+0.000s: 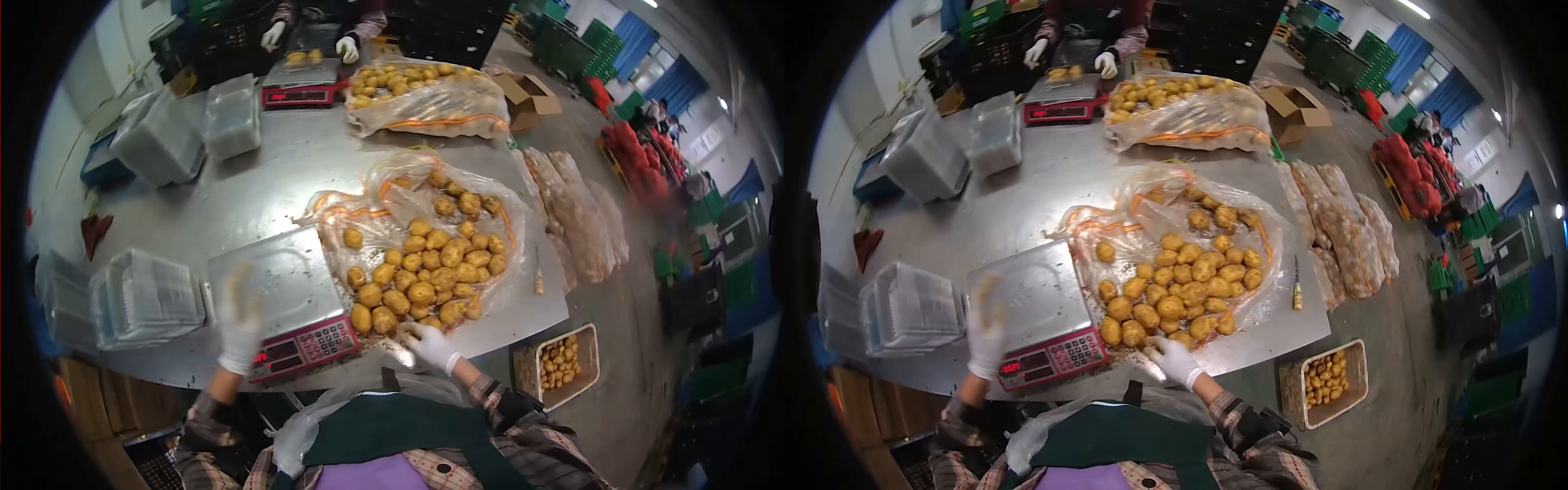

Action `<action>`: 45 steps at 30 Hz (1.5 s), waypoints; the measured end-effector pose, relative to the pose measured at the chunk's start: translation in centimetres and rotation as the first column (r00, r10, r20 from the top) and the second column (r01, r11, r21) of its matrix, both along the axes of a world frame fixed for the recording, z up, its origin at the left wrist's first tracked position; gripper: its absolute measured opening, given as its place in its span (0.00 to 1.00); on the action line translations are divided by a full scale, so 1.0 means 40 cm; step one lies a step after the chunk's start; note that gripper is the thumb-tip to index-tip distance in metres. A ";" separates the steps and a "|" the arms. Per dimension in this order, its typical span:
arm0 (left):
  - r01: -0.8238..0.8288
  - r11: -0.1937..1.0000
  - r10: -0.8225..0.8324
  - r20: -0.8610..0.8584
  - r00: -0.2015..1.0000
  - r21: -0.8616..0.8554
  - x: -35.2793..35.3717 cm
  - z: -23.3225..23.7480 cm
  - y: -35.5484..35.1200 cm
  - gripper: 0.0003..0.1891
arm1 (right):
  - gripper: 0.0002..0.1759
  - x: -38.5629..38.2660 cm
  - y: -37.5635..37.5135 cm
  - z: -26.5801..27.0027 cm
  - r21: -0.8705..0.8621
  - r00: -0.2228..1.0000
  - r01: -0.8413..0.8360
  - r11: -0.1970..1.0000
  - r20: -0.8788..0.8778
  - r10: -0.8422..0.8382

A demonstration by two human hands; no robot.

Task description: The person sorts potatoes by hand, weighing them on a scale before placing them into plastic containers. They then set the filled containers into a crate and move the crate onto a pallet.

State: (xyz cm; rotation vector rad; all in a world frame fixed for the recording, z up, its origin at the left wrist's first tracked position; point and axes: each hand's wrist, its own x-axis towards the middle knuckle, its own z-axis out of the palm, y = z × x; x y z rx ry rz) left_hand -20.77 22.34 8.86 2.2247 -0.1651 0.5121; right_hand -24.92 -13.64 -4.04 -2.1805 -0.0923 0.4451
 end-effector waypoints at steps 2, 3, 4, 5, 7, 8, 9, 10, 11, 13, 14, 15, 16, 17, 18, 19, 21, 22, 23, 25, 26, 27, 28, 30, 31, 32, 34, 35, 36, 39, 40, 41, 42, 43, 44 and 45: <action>0.256 0.967 -0.255 -0.152 0.955 -0.017 -0.009 -0.067 -0.160 0.21 | 0.18 0.032 -0.117 -0.069 0.154 0.985 0.174 0.973 -0.009 -0.174; 0.387 0.905 -0.424 -0.304 0.853 -0.175 -0.022 -0.129 -0.223 0.19 | 0.17 0.048 -0.183 -0.115 0.263 0.966 0.253 0.931 -0.018 -0.258; 0.469 0.869 -0.492 -0.369 0.788 -0.157 -0.033 -0.181 -0.284 0.19 | 0.16 0.066 -0.233 -0.084 0.316 0.936 0.352 0.881 -0.099 -0.338; 0.546 0.825 -0.549 -0.434 0.714 -0.145 -0.047 -0.224 -0.337 0.19 | 0.16 0.100 -0.278 -0.027 0.359 0.895 0.447 0.820 -0.185 -0.406; 0.620 0.784 -0.509 -0.550 0.662 0.020 -0.086 -0.291 -0.425 0.20 | 0.15 0.172 -0.380 0.016 0.077 0.886 0.456 0.887 0.052 -0.460; 0.586 0.808 -0.474 -0.519 0.711 0.066 -0.106 -0.352 -0.456 0.20 | 0.16 0.214 -0.421 0.020 0.095 0.882 0.455 0.886 0.088 -0.463; 0.547 0.830 -0.435 -0.486 0.758 0.110 -0.120 -0.404 -0.484 0.20 | 0.16 0.257 -0.462 0.023 0.113 0.878 0.451 0.885 0.123 -0.463; 0.514 0.844 -0.395 -0.470 0.789 0.154 -0.124 -0.423 -0.510 0.21 | 0.17 0.301 -0.501 0.025 0.130 0.873 0.446 0.886 0.156 -0.462; 0.508 0.846 -0.354 -0.543 0.761 0.160 -0.110 -0.406 -0.538 0.20 | 0.17 0.355 -0.537 0.013 0.066 0.891 0.398 0.915 0.209 -0.403; 0.495 0.850 -0.262 -0.673 0.692 0.178 -0.084 -0.355 -0.587 0.19 | 0.19 0.485 -0.599 -0.034 -0.063 0.913 0.304 0.951 0.305 -0.271; 0.475 0.867 -0.242 -0.703 0.668 0.153 -0.040 -0.320 -0.614 0.15 | 0.19 0.556 -0.624 -0.055 -0.070 0.930 0.223 0.972 0.314 -0.190; 0.454 0.888 -0.313 -0.621 0.719 0.079 0.012 -0.293 -0.642 0.12 | 0.19 0.627 -0.647 -0.066 -0.078 0.940 0.141 0.987 0.322 -0.109; 0.467 0.879 -0.336 -0.572 0.748 0.093 0.083 -0.257 -0.673 0.12 | 0.19 0.696 -0.665 -0.050 -0.198 0.966 0.117 0.973 0.251 -0.065; 0.481 0.870 -0.361 -0.523 0.772 0.110 0.161 -0.225 -0.706 0.12 | 0.20 0.762 -0.680 -0.032 -0.313 0.984 0.085 0.946 0.175 -0.030; 0.465 0.881 -0.386 -0.442 0.810 0.083 0.241 -0.207 -0.746 0.12 | 0.21 0.822 -0.702 -0.034 -0.280 0.968 0.125 0.952 0.246 -0.055; 0.452 0.890 -0.406 -0.357 0.841 0.054 0.323 -0.194 -0.786 0.12 | 0.22 0.876 -0.722 -0.038 -0.244 0.946 0.166 0.955 0.313 -0.084; 0.504 0.858 -0.427 -0.406 0.808 0.101 0.504 -0.181 -0.853 0.15 | 0.24 0.967 -0.753 0.004 -0.189 0.954 0.219 0.957 0.245 -0.170; 0.526 0.844 -0.448 -0.400 0.800 0.106 0.593 -0.199 -0.874 0.17 | 0.25 1.000 -0.767 -0.006 -0.177 0.959 0.202 0.963 0.237 -0.158; 0.548 0.829 -0.470 -0.392 0.791 0.111 0.679 -0.229 -0.893 0.21 | 0.26 1.031 -0.781 -0.024 -0.166 0.962 0.186 0.968 0.231 -0.146; 0.570 0.806 -0.436 -0.495 0.752 0.156 0.838 -0.306 -0.907 0.29 | 0.27 1.063 -0.807 -0.046 -0.180 0.966 0.175 0.968 0.220 -0.133; 0.480 0.833 -0.299 -0.507 0.809 0.274 0.883 -0.296 -0.922 0.33 | 0.28 1.058 -0.817 -0.050 -0.203 0.967 0.179 0.963 0.216 -0.134; 0.384 0.837 -0.157 -0.500 0.852 0.390 0.924 -0.287 -0.936 0.37 | 0.28 1.048 -0.825 -0.055 -0.228 0.968 0.183 0.956 0.211 -0.135; 0.378 0.821 -0.162 -0.459 0.873 0.428 0.975 -0.287 -0.928 0.39 | 0.29 0.998 -0.815 0.027 -0.275 0.968 0.215 0.937 0.187 -0.167; 0.332 0.740 -0.153 -0.334 0.930 0.585 1.032 -0.270 -0.928 0.39 | 0.29 0.997 -0.851 -0.035 -0.311 0.964 0.202 0.929 0.230 -0.133; 0.325 0.750 -0.195 -0.278 0.941 0.576 1.051 -0.285 -0.936 0.36 | 0.28 0.994 -0.861 -0.042 -0.329 0.962 0.195 0.924 0.247 -0.115; 0.321 0.759 -0.235 -0.221 0.946 0.567 1.070 -0.301 -0.944 0.33 | 0.27 0.995 -0.871 -0.049 -0.341 0.963 0.226 0.912 0.217 -0.157; 0.335 0.919 -0.266 -0.302 0.916 0.207 1.080 -0.245 -0.990 0.19 | 0.27 0.983 -0.888 -0.017 -0.340 0.987 0.161 0.926 0.065 -0.148; 0.335 0.927 -0.282 -0.275 0.919 0.169 1.066 -0.210 -1.025 0.16 | 0.26 0.973 -0.886 -0.006 -0.335 0.990 0.125 0.934 -0.012 -0.137; 0.334 0.933 -0.295 -0.248 0.923 0.131 1.042 -0.188 -1.055 0.14 | 0.23 0.949 -0.876 -0.042 -0.351 0.994 0.112 0.930 0.056 -0.098; 0.551 0.831 -0.537 -0.365 0.760 -0.075 0.979 -0.234 -1.131 0.10 | 0.20 0.877 -0.816 -0.106 -0.578 0.933 0.104 0.809 0.338 0.122; 0.588 0.809 -0.550 -0.349 0.759 0.007 0.963 -0.283 -1.152 0.11 | 0.22 0.864 -0.794 -0.113 -0.657 0.926 0.136 0.741 0.350 0.140; 0.620 0.780 -0.563 -0.333 0.756 0.088 0.944 -0.317 -1.173 0.12 | 0.24 0.871 -0.783 -0.141 -0.691 0.941 0.164 0.704 0.324 0.098; 0.588 0.756 -0.480 -0.365 0.797 0.289 0.925 -0.345 -1.185 0.17 | 0.25 0.882 -0.776 -0.186 -0.724 0.953 0.191 0.663 0.300 0.052; 0.556 0.756 -0.439 -0.361 0.822 0.347 0.915 -0.374 -1.187 0.19 | 0.26 0.888 -0.773 -0.217 -0.755 0.960 0.218 0.619 0.280 0.003; 0.521 0.751 -0.398 -0.352 0.847 0.405 0.910 -0.403 -1.192 0.21 | 0.25 0.890 -0.772 -0.213 -0.730 0.935 0.264 0.631 0.353 0.017; 0.485 0.743 -0.357 -0.339 0.870 0.461 0.910 -0.430 -1.193 0.23 | 0.28 0.891 -0.788 -0.205 -0.633 0.955 0.207 0.746 0.297 -0.013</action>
